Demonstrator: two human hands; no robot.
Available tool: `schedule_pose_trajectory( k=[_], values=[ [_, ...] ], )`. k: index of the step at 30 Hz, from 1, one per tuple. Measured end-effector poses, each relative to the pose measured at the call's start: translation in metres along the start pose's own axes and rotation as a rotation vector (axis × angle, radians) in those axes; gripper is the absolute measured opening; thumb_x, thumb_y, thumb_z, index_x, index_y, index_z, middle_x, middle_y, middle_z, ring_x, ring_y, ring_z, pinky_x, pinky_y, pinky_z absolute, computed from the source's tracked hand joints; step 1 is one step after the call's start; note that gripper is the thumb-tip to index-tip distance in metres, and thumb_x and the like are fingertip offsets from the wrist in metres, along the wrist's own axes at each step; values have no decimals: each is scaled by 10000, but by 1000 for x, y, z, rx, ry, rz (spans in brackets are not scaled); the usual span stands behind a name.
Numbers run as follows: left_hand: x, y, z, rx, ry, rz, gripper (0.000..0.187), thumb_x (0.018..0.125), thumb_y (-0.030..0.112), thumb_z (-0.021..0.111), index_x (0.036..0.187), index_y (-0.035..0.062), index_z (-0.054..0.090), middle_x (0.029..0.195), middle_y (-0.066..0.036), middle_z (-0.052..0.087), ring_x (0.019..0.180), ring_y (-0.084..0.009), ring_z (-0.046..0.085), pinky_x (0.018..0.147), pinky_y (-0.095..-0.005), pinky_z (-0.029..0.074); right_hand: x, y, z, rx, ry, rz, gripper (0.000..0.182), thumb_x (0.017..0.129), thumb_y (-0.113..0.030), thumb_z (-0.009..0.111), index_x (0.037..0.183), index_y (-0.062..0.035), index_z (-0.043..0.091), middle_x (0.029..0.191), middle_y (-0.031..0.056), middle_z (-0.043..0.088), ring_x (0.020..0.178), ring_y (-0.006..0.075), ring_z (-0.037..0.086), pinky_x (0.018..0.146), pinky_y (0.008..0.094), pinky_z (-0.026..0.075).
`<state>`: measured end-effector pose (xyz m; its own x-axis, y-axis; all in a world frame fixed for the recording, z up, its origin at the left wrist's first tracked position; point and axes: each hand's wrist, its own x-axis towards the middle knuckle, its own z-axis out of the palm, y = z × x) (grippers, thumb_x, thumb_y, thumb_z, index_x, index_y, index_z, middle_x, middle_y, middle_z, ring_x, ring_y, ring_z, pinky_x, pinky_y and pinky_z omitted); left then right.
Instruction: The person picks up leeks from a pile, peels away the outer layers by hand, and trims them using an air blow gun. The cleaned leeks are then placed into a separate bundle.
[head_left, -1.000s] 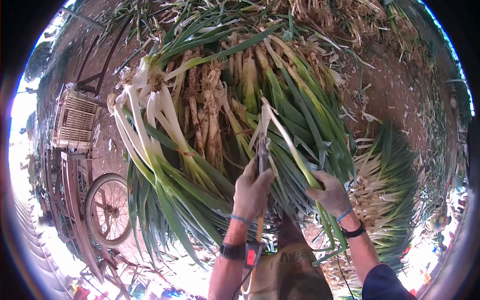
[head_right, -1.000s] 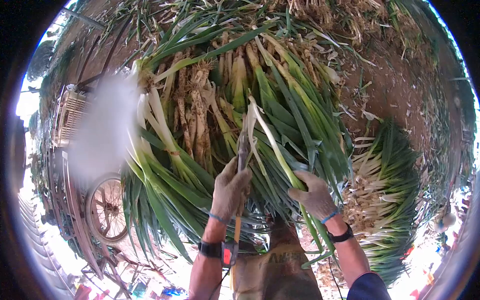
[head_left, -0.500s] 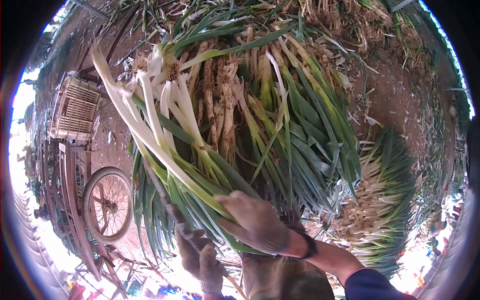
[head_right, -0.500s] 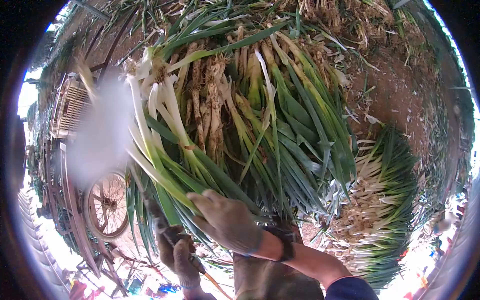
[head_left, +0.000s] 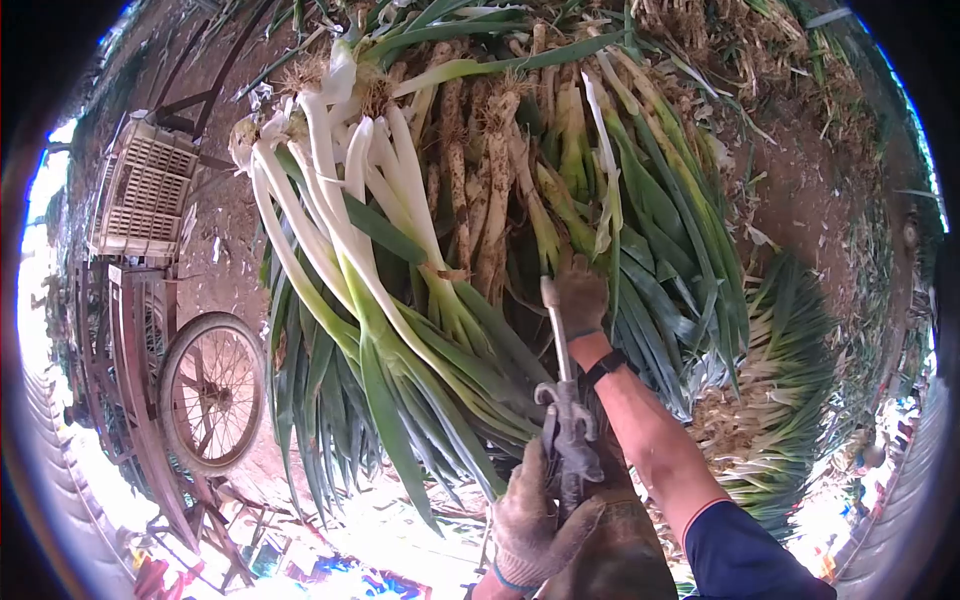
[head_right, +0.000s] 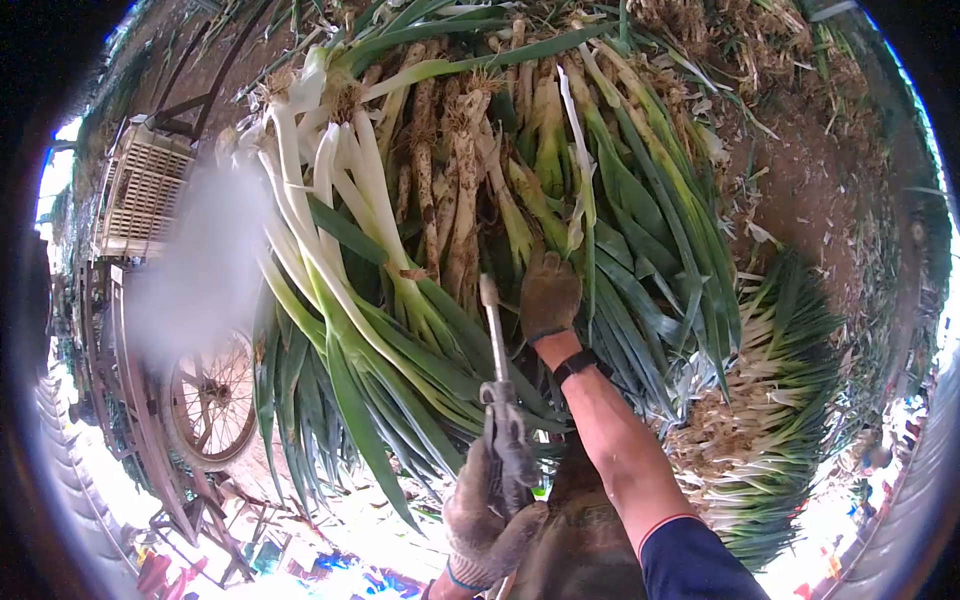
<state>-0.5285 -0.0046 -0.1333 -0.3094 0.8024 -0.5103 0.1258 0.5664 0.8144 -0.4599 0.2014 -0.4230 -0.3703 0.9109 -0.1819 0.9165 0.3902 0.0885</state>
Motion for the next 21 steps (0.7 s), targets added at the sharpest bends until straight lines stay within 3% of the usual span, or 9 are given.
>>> schedule_pose_trajectory(
  k=[3,9,12,15,19,21],
  values=[
    [2,5,3,10,-43,-41,888,831,224,903,1518,-116,454,1215,-268,711,1060,-367,755,894,-408,591,9,-1,-22,90,-291,92,737,966,-165,676,1627,-78,364,1168,117,709,881,311,794,645,411,641],
    [-6,-6,29,126,-133,-119,868,889,315,855,1520,-121,449,1240,-307,697,1070,-443,739,914,-460,594,-32,72,-91,108,-207,-183,479,969,-156,657,1408,-34,511,1025,146,733,742,312,787,568,447,626],
    [-12,2,54,141,-173,-132,888,912,364,834,1532,-128,432,1272,-333,683,1111,-477,723,940,-489,587,-80,117,-131,-6,-214,-248,283,966,-134,646,1217,-33,565,911,152,727,678,320,773,522,441,610],
    [-22,-3,90,154,-238,-132,904,932,403,811,1542,-134,415,1304,-353,669,1144,-489,712,955,-496,581,-118,145,-150,-39,-232,-211,231,966,-129,638,1168,-26,592,822,142,713,635,324,761,493,433,599],
    [-20,6,114,132,-307,-195,885,943,387,793,1546,-133,407,1286,-369,668,1160,-505,699,948,-489,578,-150,168,-163,-22,-293,-217,426,955,-137,652,1344,16,570,819,139,704,646,318,763,502,419,599],
    [-10,9,122,161,-280,-196,843,948,371,785,1532,-120,427,1259,-364,680,1154,-506,699,938,-486,579,-158,176,-161,28,-304,-200,422,942,-129,662,1326,21,570,822,137,702,651,313,761,503,409,594]
  ],
)
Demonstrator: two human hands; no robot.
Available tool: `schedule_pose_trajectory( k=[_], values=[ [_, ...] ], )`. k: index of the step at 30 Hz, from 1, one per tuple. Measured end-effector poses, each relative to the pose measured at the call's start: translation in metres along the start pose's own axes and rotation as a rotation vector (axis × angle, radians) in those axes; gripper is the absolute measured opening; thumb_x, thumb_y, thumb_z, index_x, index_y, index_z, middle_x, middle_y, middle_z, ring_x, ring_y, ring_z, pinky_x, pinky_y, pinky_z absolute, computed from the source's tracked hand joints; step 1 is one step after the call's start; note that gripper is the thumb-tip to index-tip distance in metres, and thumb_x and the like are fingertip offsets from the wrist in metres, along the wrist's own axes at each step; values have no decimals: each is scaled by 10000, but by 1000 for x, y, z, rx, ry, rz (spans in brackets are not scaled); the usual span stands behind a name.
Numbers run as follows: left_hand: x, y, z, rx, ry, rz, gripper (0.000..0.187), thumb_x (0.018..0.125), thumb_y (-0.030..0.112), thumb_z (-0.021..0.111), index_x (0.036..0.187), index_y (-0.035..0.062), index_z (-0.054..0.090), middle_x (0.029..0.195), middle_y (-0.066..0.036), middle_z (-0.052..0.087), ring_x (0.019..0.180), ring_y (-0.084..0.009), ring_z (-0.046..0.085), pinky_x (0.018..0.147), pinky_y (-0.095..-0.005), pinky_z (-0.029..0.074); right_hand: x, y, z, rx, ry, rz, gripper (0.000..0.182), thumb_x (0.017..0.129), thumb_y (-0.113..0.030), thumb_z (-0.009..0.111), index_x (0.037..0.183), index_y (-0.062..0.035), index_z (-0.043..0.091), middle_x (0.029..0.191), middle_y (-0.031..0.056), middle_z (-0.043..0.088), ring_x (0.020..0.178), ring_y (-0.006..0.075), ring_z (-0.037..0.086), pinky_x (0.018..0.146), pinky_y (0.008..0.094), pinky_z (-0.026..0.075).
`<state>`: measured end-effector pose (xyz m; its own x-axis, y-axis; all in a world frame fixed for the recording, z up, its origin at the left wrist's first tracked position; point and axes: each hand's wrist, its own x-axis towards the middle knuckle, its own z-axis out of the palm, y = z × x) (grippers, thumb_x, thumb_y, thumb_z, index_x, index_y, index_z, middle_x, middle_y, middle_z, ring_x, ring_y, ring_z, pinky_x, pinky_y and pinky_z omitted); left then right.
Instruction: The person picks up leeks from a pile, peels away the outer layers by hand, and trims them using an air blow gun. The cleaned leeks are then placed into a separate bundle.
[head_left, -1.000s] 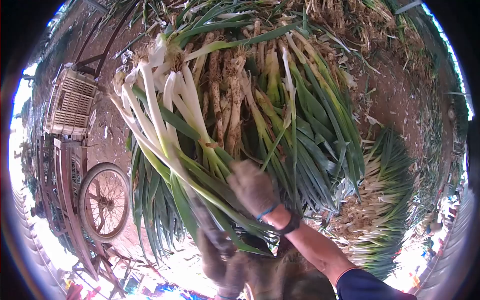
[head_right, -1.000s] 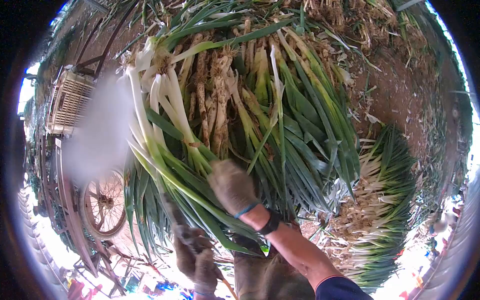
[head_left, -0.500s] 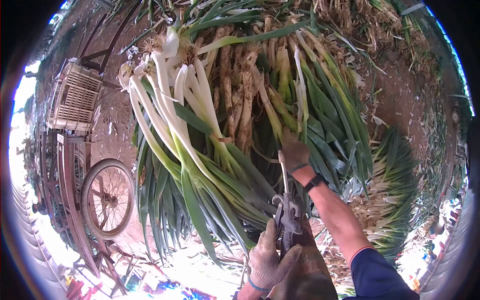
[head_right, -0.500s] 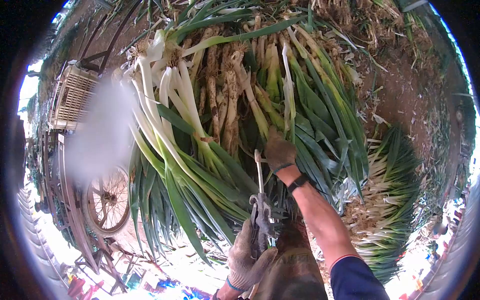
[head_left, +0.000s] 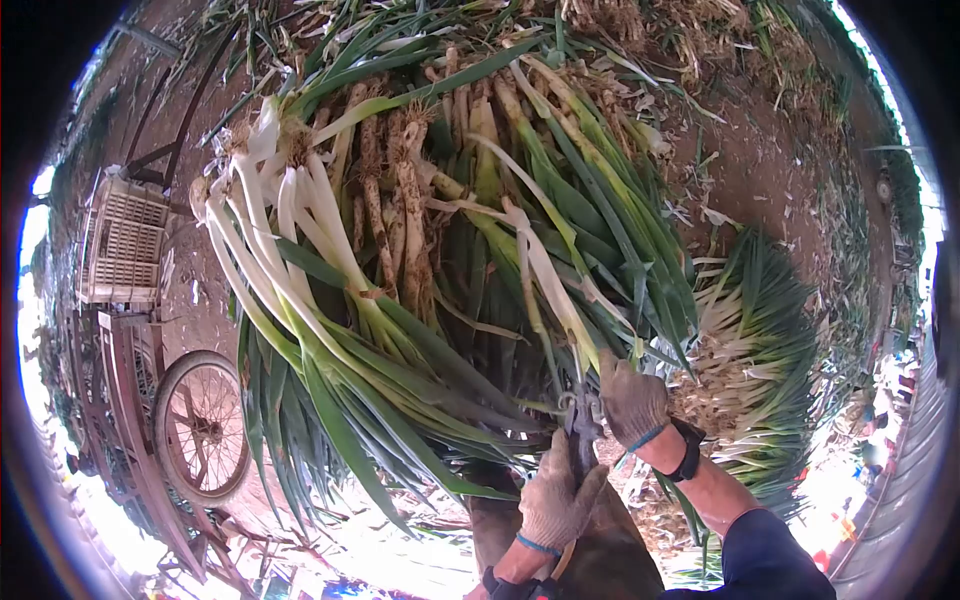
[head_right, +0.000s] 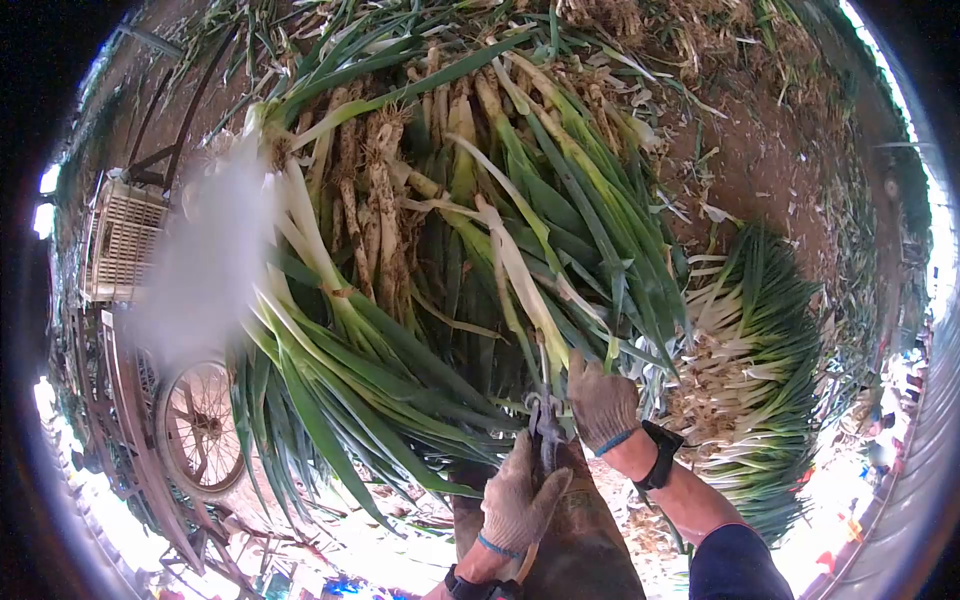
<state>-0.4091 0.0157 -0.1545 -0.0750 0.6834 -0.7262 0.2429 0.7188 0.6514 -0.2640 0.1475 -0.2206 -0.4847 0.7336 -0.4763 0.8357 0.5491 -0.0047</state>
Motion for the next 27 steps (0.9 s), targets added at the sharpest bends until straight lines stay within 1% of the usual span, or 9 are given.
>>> schedule_pose_trajectory(
  k=[5,8,11,14,17,19,20,23,27],
  values=[
    [67,23,-10,35,162,65,565,971,322,744,1375,-31,566,1117,-300,736,1050,-469,737,864,-486,586,-15,14,1,13,-11,-45,382,915,-99,674,1271,16,596,842,129,706,640,291,751,500,408,576],
    [120,34,-23,13,241,101,392,974,299,725,1197,0,604,906,-229,726,839,-424,732,741,-475,556,-14,24,8,83,1,-1,336,907,-135,696,1210,-24,605,829,133,702,655,297,753,516,416,574],
    [160,41,-39,104,290,85,395,979,324,722,1185,3,620,799,-160,687,713,-275,700,681,-401,544,-8,37,1,144,-35,13,342,892,-184,721,1180,-41,604,830,142,707,690,309,758,541,429,574],
    [168,46,-51,-21,205,8,406,993,297,710,1259,2,627,825,-92,673,702,-172,637,652,-346,525,-7,50,3,260,10,-11,388,879,-235,740,1190,-48,604,857,151,723,749,331,762,602,454,580],
    [143,49,-54,-286,140,109,477,1012,251,685,1391,-25,599,914,-46,659,764,-117,585,673,-306,515,-4,58,-16,506,-35,56,456,862,-279,750,1251,-56,662,906,157,744,805,345,757,711,469,594],
    [120,46,-59,-296,159,123,586,1007,196,681,1507,-63,522,1081,-63,667,890,-109,587,776,-286,535,-3,59,-44,675,-82,113,445,863,-276,745,1251,-63,695,908,165,740,797,331,757,732,454,599],
    [108,39,-59,-338,162,107,613,998,193,690,1520,-71,508,1118,-75,669,928,-110,594,804,-286,539,-8,58,-40,705,82,63,383,879,-295,753,1196,-81,727,925,160,759,772,277,765,670,407,625],
    [65,16,-64,-337,89,93,674,966,171,708,1550,-77,481,1232,-110,670,1036,-126,612,858,-296,553,-24,51,-68,681,100,-204,358,910,-295,749,1218,-112,733,996,181,784,766,225,782,599,357,659],
    [8,3,-91,-365,215,98,683,923,189,744,1518,-43,502,1167,-204,706,1038,-217,692,979,-359,544,-16,-18,-119,842,191,-432,450,937,-230,738,1281,53,678,1012,162,776,701,198,777,538,299,663]
  ],
)
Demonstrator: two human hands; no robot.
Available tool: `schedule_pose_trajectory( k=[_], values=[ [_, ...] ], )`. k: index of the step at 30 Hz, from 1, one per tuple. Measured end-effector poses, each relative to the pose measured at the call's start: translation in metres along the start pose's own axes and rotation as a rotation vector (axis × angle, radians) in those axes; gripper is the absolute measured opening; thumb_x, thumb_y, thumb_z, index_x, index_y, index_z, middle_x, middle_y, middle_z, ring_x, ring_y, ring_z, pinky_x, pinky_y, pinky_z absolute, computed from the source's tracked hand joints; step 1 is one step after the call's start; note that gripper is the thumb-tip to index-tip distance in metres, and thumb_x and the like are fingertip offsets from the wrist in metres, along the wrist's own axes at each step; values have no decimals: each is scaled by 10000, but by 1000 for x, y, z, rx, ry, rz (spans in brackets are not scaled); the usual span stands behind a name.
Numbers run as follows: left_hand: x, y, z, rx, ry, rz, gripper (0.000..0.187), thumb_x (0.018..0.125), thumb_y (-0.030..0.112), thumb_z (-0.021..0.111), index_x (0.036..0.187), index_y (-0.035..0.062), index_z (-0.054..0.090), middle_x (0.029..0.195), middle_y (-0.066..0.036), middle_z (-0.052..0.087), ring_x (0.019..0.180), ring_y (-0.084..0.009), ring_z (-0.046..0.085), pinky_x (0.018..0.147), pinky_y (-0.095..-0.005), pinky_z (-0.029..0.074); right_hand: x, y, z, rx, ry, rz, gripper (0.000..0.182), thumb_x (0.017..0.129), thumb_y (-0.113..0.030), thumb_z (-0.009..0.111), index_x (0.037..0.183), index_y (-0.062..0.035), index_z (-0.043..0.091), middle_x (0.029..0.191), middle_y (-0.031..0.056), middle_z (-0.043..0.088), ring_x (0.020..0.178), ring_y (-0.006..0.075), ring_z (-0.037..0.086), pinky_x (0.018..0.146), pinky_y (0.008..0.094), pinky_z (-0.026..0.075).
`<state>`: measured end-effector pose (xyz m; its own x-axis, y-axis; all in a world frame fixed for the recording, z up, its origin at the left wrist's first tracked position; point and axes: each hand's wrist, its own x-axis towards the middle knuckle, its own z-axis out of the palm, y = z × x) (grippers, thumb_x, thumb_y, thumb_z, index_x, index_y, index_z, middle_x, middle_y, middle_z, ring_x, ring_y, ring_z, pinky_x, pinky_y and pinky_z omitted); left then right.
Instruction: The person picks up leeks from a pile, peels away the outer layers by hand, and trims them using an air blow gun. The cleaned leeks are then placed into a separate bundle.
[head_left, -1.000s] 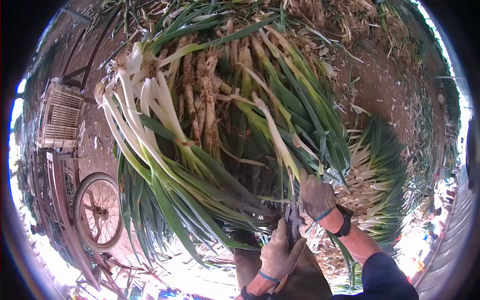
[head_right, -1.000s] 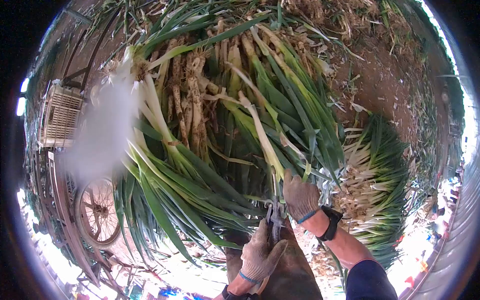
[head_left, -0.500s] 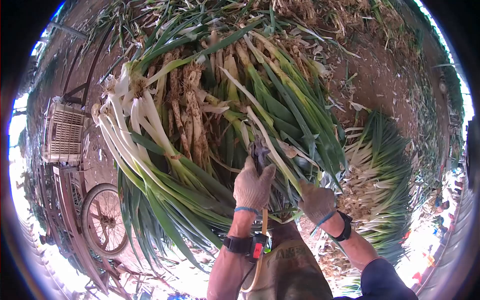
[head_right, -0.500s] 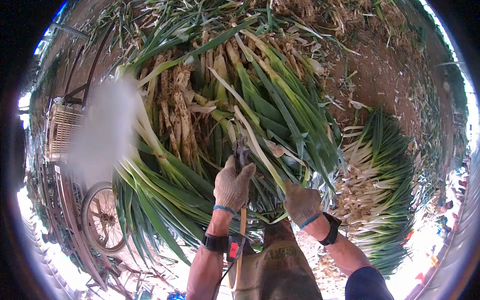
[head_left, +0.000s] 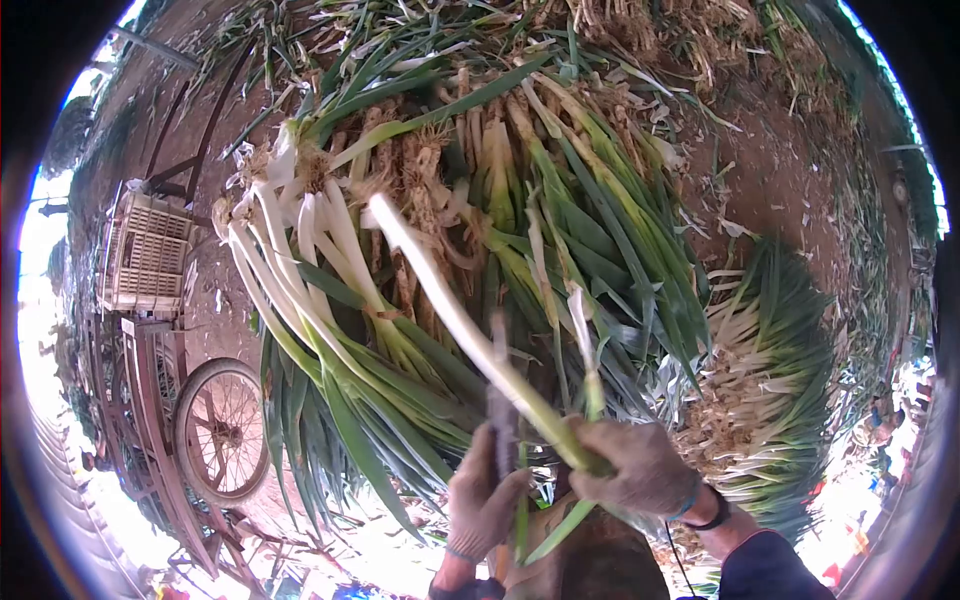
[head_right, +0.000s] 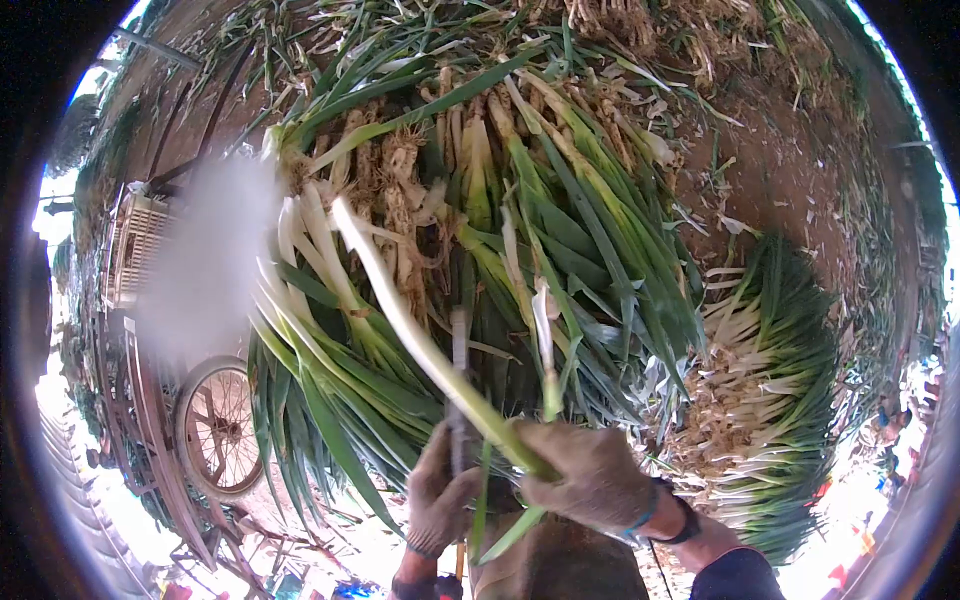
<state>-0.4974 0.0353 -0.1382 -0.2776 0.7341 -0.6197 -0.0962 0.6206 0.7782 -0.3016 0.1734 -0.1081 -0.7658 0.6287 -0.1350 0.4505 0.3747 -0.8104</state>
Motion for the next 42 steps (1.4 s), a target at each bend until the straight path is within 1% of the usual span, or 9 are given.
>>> schedule_pose_trajectory(
  k=[8,16,19,22,24,25,29,33,42],
  values=[
    [-58,15,-80,-193,700,34,882,809,162,693,1620,-43,413,1134,-130,650,838,-141,632,765,-257,522,108,-52,138,64,53,32,505,913,-342,769,1298,-38,649,986,183,753,753,318,759,631,420,618],
    [91,40,-88,-257,181,84,842,870,207,791,1601,-36,452,1131,-51,648,903,-115,593,773,-236,518,112,20,266,-4,-97,40,379,978,-301,694,1228,-20,657,907,159,719,720,319,750,605,448,599],
    [168,1,-121,195,78,293,831,868,259,811,1561,-59,484,1198,-127,681,1003,-213,654,902,-321,549,91,16,219,-192,172,-93,285,975,-300,702,1062,-30,672,798,137,668,681,323,700,588,453,581],
    [179,-5,-130,398,66,309,851,818,307,849,1512,-63,525,1248,-249,710,1109,-337,725,960,-411,568,-8,73,182,-221,-112,387,278,931,-307,697,1007,-39,693,785,176,658,732,400,681,670,526,548],
    [167,-6,-135,446,85,364,881,811,337,852,1516,-70,515,1264,-283,697,1119,-375,720,970,-429,567,-79,119,164,-403,-706,790,395,936,-431,678,1006,-55,775,1031,190,782,937,403,762,794,540,599],
    [171,-22,-137,492,119,408,895,802,289,865,1533,-75,500,1288,-264,697,1118,-343,722,973,-408,569,-121,162,167,-532,-1194,594,409,957,-434,647,1019,-58,796,1135,215,787,1000,381,781,840,533,615],
    [165,-13,-127,312,87,337,885,805,173,860,1564,-69,476,1337,-219,693,1140,-280,707,1004,-376,558,-17,132,124,-632,-483,496,403,923,-322,739,1214,-52,670,1091,159,739,922,337,757,686,504,609],
    [165,-10,-118,254,125,325,869,821,190,861,1557,-73,481,1353,-228,688,1192,-285,696,1030,-386,549,132,172,145,-710,191,193,455,974,-204,665,1388,-32,589,1208,146,696,1140,324,675,920,488,548],
    [118,0,-71,274,66,151,816,880,122,817,1578,-84,448,1415,-204,671,1290,-271,649,1112,-384,502,182,210,154,-891,40,480,778,955,-240,675,1628,-15,355,1305,126,629,1227,290,616,995,500,479]
  ],
)
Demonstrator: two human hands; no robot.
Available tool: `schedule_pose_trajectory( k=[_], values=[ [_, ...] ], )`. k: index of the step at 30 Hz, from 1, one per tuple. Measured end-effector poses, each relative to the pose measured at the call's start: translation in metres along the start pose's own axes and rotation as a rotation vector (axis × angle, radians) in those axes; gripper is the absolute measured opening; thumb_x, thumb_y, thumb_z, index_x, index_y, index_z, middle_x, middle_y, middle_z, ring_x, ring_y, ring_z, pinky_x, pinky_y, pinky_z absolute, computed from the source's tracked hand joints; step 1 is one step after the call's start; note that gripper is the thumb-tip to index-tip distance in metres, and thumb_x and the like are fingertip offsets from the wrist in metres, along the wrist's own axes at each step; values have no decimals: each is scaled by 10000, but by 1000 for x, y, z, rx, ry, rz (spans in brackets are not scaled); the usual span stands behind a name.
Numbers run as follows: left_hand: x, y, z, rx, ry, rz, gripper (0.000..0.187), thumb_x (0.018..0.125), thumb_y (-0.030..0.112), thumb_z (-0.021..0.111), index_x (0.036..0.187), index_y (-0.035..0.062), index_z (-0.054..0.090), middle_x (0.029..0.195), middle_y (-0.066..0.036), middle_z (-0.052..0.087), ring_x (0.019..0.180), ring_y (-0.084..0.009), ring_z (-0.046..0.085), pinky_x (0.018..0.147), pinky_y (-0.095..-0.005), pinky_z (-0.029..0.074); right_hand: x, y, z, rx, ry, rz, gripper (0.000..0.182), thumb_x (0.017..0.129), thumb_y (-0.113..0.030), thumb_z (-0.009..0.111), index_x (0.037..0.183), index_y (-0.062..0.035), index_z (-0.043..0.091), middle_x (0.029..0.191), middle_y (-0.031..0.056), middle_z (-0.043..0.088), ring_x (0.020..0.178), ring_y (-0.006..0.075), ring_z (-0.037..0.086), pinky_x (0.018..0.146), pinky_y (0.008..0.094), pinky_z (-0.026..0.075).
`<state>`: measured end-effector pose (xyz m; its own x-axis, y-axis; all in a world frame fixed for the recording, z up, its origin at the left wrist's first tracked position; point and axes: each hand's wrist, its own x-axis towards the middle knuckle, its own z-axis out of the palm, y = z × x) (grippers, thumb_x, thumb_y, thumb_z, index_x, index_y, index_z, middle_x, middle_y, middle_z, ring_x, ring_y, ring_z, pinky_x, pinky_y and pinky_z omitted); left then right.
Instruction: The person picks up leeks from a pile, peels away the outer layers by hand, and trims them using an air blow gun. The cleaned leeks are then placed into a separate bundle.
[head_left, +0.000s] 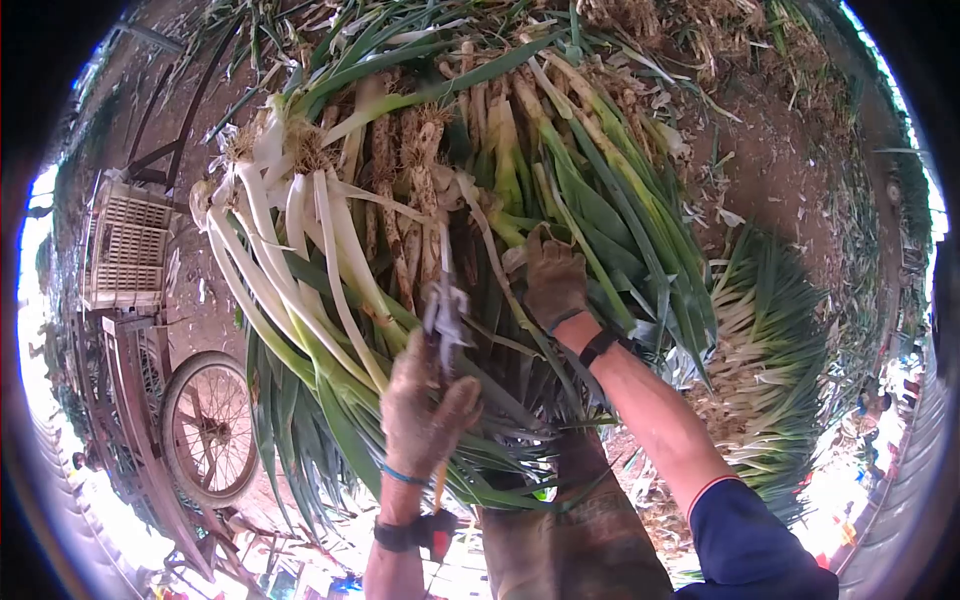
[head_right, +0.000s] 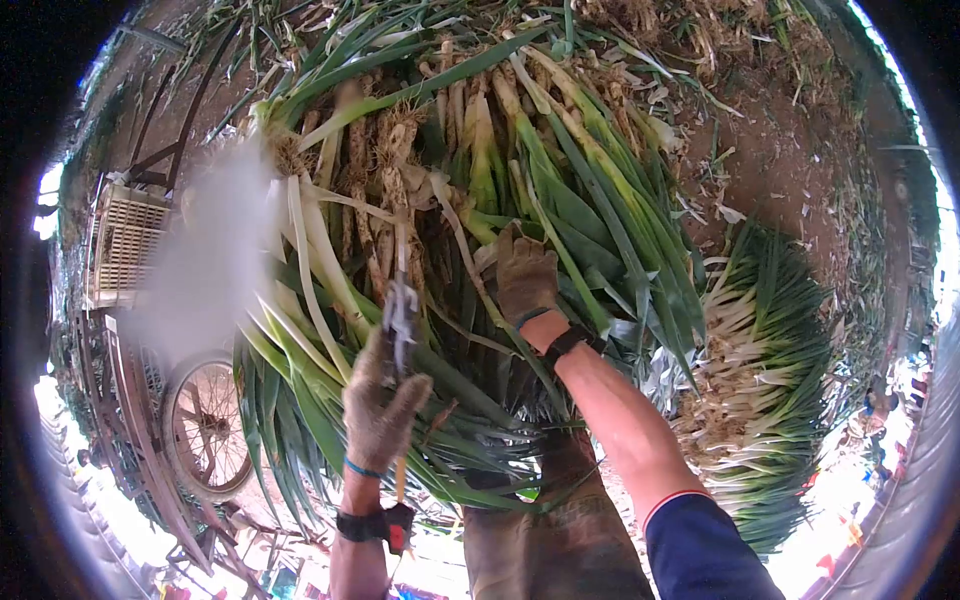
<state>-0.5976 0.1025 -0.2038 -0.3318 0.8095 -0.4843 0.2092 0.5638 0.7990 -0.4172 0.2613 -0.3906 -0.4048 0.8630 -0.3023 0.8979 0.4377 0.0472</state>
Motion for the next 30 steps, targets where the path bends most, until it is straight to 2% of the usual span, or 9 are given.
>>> schedule_pose_trajectory(
  k=[4,6,11,17,21,23,25,29,30],
  values=[
    [-47,20,44,152,-25,-61,787,887,140,819,1562,-60,467,1274,-216,715,1111,-274,725,943,-391,593,-28,21,-46,-22,-168,-60,911,878,-243,757,1642,-6,320,1259,151,637,1129,296,663,925,488,530],
    [-70,25,66,176,-12,-34,775,879,159,811,1543,-57,475,1145,-239,730,986,-353,755,873,-440,609,-54,36,-80,126,-304,-53,1044,790,-251,827,1641,32,292,1241,195,649,1072,344,700,874,507,589],
    [-130,42,117,122,-149,-145,815,906,260,812,1539,-87,434,1179,-329,697,1058,-489,724,887,-497,593,-125,79,-104,354,-442,-80,1163,726,-301,874,1638,73,258,1337,289,636,1155,424,701,945,503,601],
    [-171,43,149,115,-207,-185,773,933,317,806,1507,-80,473,1216,-349,687,1131,-514,698,947,-510,569,-178,118,-99,509,-398,-94,1211,733,-326,882,1667,43,204,1503,329,549,1197,454,686,994,467,588],
    [-134,48,152,53,-172,-229,608,923,238,783,1427,-9,550,1167,-292,719,1095,-472,721,919,-503,573,-203,129,-112,584,-453,-85,1200,752,-315,874,1677,21,187,1515,309,541,1219,466,670,1003,478,584],
    [-97,38,157,108,-121,-156,676,954,341,739,1455,-31,478,1166,-336,692,1060,-529,699,868,-558,573,-210,134,-112,579,-497,-60,1167,764,-298,868,1678,1,208,1526,294,535,1242,456,657,1022,482,574],
    [-56,30,157,165,-50,-121,491,956,330,723,1239,-18,524,1067,-330,700,976,-550,694,809,-575,563,-211,139,-106,627,-533,-76,1170,765,-301,868,1688,-22,207,1545,284,525,1242,445,660,1033,481,568],
    [-15,33,145,77,-24,-182,447,956,326,716,1186,-36,590,988,-319,719,995,-502,714,819,-539,550,-204,145,-110,663,-647,-25,1153,775,-300,857,1703,-61,216,1590,272,492,1310,427,629,1105,454,532],
    [-23,42,142,56,-52,-192,430,967,298,703,1223,-32,600,996,-273,725,959,-409,703,826,-479,549,-206,148,-103,729,-611,-43,1149,774,-287,857,1703,-61,218,1600,271,482,1346,419,606,1129,446,515]
  ],
)
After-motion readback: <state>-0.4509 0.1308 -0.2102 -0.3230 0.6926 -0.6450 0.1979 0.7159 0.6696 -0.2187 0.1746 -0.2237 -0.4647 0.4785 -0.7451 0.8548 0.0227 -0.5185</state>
